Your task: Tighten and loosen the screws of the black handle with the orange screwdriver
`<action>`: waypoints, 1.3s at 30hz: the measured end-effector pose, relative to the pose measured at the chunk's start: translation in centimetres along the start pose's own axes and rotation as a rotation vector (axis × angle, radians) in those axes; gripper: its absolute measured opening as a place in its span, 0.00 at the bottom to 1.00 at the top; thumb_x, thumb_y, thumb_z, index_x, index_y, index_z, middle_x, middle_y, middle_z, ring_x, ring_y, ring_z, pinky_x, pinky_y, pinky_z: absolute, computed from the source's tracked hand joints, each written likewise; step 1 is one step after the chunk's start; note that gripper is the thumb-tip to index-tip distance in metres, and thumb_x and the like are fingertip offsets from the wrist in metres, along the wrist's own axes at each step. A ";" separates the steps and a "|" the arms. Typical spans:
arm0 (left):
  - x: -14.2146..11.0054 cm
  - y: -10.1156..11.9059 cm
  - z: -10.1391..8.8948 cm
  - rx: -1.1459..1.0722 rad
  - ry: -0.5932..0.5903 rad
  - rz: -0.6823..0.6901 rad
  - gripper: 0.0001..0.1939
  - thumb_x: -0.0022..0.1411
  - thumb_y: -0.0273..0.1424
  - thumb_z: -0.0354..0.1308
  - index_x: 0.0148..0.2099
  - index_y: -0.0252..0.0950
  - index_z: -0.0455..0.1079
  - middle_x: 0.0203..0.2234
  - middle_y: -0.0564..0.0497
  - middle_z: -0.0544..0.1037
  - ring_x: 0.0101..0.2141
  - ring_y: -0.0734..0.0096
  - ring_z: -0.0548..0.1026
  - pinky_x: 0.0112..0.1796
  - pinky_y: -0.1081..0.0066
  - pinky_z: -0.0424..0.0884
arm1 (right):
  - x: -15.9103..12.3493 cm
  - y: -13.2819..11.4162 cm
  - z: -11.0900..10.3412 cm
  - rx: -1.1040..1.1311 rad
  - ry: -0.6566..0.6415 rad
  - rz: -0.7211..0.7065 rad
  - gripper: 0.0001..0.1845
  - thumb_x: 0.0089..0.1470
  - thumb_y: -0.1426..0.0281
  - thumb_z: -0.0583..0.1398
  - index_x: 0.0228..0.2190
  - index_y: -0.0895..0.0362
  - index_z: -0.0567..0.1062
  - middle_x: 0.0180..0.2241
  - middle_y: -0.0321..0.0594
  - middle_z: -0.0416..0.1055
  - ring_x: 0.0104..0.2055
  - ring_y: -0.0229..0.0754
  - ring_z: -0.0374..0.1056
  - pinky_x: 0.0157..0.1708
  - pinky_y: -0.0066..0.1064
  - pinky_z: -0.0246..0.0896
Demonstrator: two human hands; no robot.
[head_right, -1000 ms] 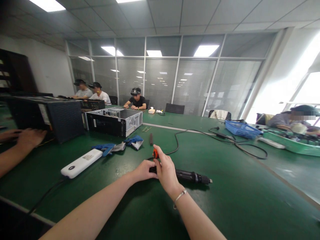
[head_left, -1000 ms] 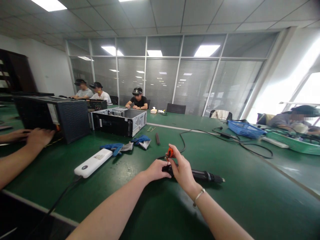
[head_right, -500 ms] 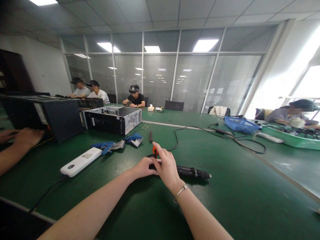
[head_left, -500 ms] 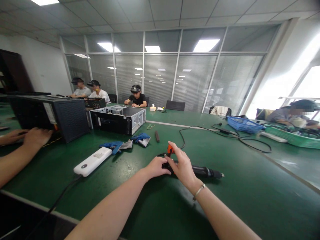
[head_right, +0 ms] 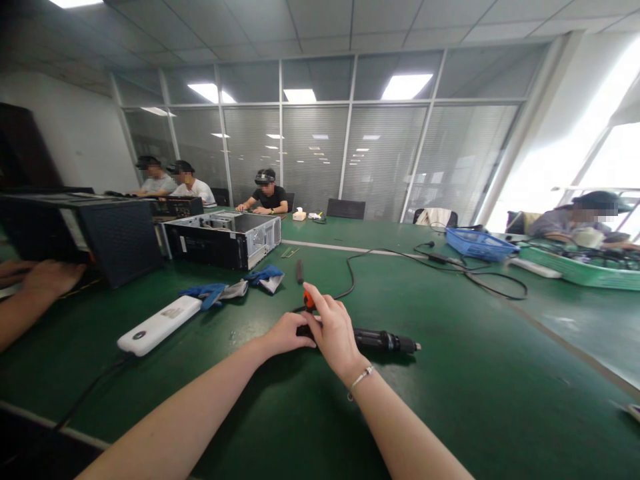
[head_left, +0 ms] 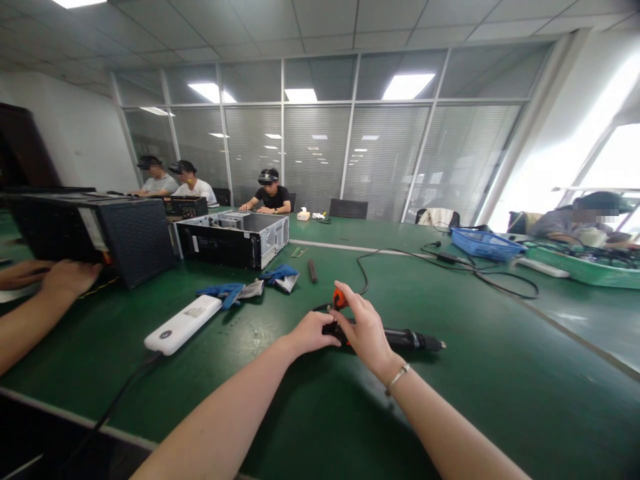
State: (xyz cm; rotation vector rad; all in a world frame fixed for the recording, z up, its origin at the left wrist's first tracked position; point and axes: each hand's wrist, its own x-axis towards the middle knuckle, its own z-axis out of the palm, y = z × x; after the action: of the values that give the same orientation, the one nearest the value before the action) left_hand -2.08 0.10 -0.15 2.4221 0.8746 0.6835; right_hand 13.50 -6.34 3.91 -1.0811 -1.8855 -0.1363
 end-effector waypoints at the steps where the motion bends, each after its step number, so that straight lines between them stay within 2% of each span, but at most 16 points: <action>1: 0.0 -0.1 0.0 0.012 0.001 -0.007 0.16 0.48 0.32 0.69 0.41 0.34 0.76 0.35 0.52 0.80 0.36 0.63 0.76 0.37 0.73 0.67 | 0.0 0.1 0.0 -0.013 0.009 0.004 0.30 0.58 0.72 0.55 0.60 0.50 0.57 0.46 0.44 0.70 0.44 0.47 0.68 0.45 0.40 0.65; 6: 0.0 -0.1 0.0 0.015 -0.001 -0.003 0.13 0.49 0.33 0.69 0.38 0.34 0.76 0.32 0.53 0.80 0.34 0.65 0.76 0.35 0.74 0.66 | 0.0 -0.1 -0.1 0.041 -0.024 -0.026 0.31 0.59 0.75 0.51 0.62 0.50 0.53 0.47 0.43 0.71 0.45 0.45 0.69 0.44 0.38 0.67; 11: 0.0 0.0 0.0 -0.029 0.013 0.019 0.15 0.50 0.32 0.68 0.42 0.35 0.76 0.36 0.52 0.80 0.37 0.64 0.76 0.39 0.73 0.67 | -0.2 -0.2 0.0 -0.017 -0.011 -0.035 0.31 0.58 0.73 0.54 0.62 0.51 0.54 0.47 0.44 0.70 0.45 0.47 0.68 0.45 0.42 0.67; 14: 0.0 -0.1 0.0 0.008 0.000 -0.012 0.14 0.48 0.33 0.69 0.38 0.34 0.76 0.31 0.53 0.79 0.34 0.65 0.76 0.36 0.74 0.66 | -0.2 0.0 0.1 -0.021 0.008 -0.017 0.30 0.58 0.73 0.53 0.61 0.50 0.56 0.46 0.44 0.71 0.44 0.47 0.69 0.44 0.41 0.67; 17: 0.1 -0.2 0.1 0.023 0.010 -0.006 0.12 0.48 0.33 0.69 0.36 0.33 0.76 0.29 0.54 0.79 0.32 0.66 0.75 0.34 0.75 0.66 | -0.2 -0.2 0.1 0.037 -0.027 -0.009 0.31 0.59 0.75 0.51 0.62 0.50 0.52 0.45 0.42 0.72 0.44 0.45 0.69 0.44 0.39 0.67; 20: 0.1 -0.2 0.1 0.010 0.018 0.009 0.11 0.51 0.32 0.67 0.37 0.33 0.76 0.30 0.52 0.79 0.33 0.66 0.76 0.34 0.74 0.66 | -0.2 -0.5 0.0 0.036 -0.051 -0.029 0.32 0.59 0.74 0.52 0.63 0.49 0.51 0.48 0.43 0.69 0.46 0.45 0.68 0.46 0.39 0.66; 23: 0.1 -0.1 0.1 0.003 0.019 0.015 0.13 0.50 0.31 0.68 0.39 0.35 0.76 0.33 0.52 0.80 0.35 0.64 0.76 0.36 0.74 0.67 | -0.3 -0.4 -0.1 -0.027 -0.021 -0.048 0.31 0.58 0.71 0.55 0.61 0.50 0.55 0.47 0.44 0.69 0.45 0.47 0.68 0.45 0.41 0.66; 26: 0.1 -0.1 0.1 0.028 0.006 -0.006 0.13 0.48 0.33 0.69 0.37 0.34 0.76 0.31 0.53 0.79 0.34 0.65 0.76 0.35 0.74 0.66 | -0.3 -0.2 -0.1 -0.065 0.012 -0.056 0.29 0.59 0.72 0.54 0.60 0.51 0.56 0.44 0.44 0.71 0.43 0.47 0.68 0.43 0.41 0.67; 29: 0.1 -0.2 0.1 0.046 0.007 -0.026 0.11 0.48 0.33 0.69 0.34 0.33 0.76 0.28 0.53 0.79 0.31 0.66 0.75 0.33 0.75 0.66 | -0.3 -0.4 0.0 -0.040 -0.015 -0.065 0.30 0.59 0.75 0.51 0.62 0.50 0.53 0.44 0.43 0.71 0.42 0.46 0.68 0.42 0.39 0.67; 34: 0.0 0.0 0.1 0.005 0.014 0.001 0.10 0.50 0.29 0.66 0.37 0.33 0.76 0.32 0.52 0.80 0.33 0.65 0.76 0.36 0.74 0.67 | -0.5 -0.8 -0.1 -0.016 -0.047 -0.107 0.30 0.60 0.74 0.51 0.62 0.52 0.51 0.42 0.44 0.72 0.40 0.45 0.68 0.42 0.40 0.66; 39: 0.0 0.5 -0.1 0.002 0.002 -0.046 0.12 0.48 0.31 0.68 0.37 0.34 0.77 0.33 0.51 0.81 0.35 0.63 0.76 0.38 0.72 0.68 | -0.5 -0.5 0.2 -0.007 -0.026 -0.097 0.30 0.61 0.74 0.51 0.62 0.51 0.51 0.42 0.43 0.72 0.41 0.45 0.68 0.43 0.40 0.66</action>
State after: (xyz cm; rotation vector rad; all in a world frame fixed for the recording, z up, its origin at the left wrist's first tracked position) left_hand -1.96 -0.21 0.19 2.3951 0.9295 0.6685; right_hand 13.14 -6.88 3.56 -1.0009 -1.9630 -0.1849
